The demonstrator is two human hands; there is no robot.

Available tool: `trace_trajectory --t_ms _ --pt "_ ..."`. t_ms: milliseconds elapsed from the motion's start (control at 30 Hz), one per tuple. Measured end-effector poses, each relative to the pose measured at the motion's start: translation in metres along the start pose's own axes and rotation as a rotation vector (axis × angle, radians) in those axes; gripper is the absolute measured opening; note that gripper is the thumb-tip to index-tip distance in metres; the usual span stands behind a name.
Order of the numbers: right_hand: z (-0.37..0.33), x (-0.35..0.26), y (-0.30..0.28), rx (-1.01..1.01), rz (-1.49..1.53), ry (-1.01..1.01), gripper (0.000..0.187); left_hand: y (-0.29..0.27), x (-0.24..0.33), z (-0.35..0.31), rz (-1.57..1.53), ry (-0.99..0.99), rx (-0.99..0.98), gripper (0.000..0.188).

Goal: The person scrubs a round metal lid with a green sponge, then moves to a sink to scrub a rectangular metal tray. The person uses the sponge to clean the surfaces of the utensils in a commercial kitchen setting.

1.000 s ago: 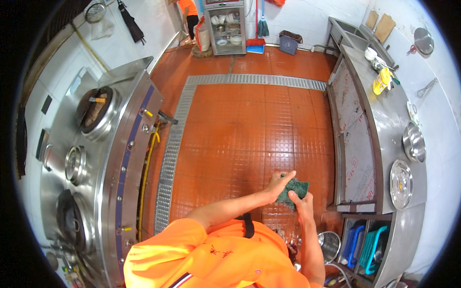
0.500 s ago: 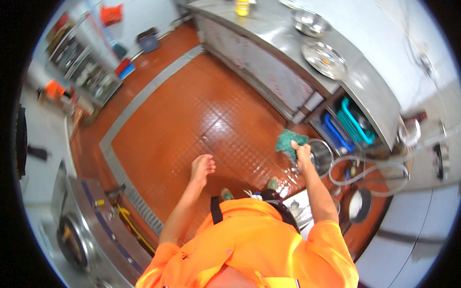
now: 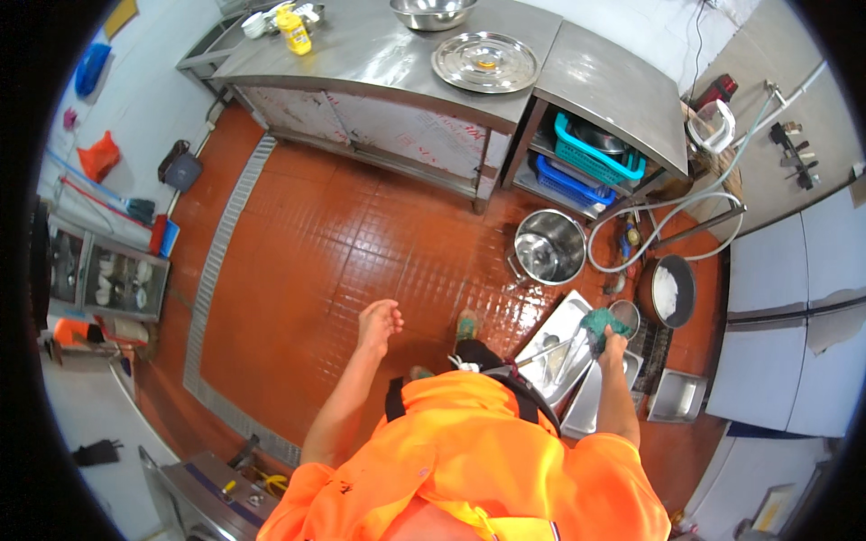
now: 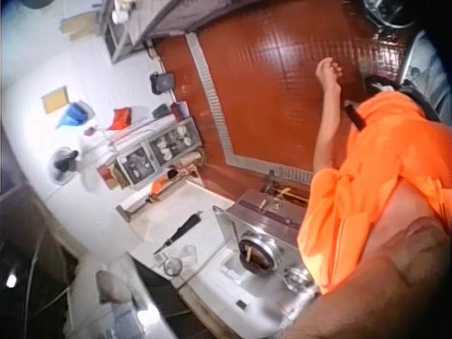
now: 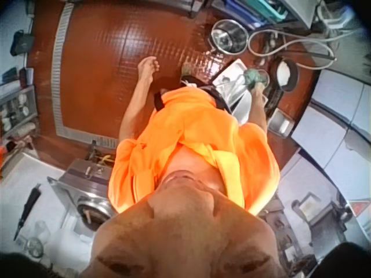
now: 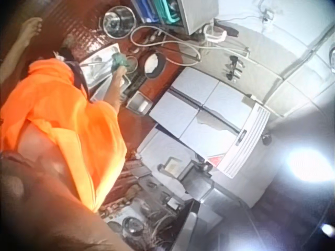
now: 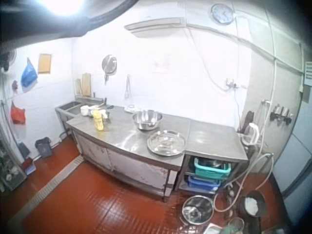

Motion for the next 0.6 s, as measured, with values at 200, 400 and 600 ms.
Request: trace_trajectory --t_ms 200,400,600 --pt "0.044 0.018 0.052 -0.049 0.019 0.092 0.018 0.042 0.025 0.038 0.083 -0.024 0.014 0.013" --pt "0.059 -0.020 0.163 -0.236 0.010 0.124 0.022 0.075 0.045 0.072 0.093 0.010 0.040 0.014" --pt "0.096 -0.079 0.233 -0.236 -0.227 -0.024 0.022 0.108 0.037 0.096 0.068 -0.045 0.016 0.014"
Point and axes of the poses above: each hand's wrist, its own z-axis towards the middle knuckle, its own y-axis out of the palm, x = y × z, the point moved 9 cm from there along z, towards the middle knuckle, and after that the axes turned 11 degrees about y, right-handed, at the moved point
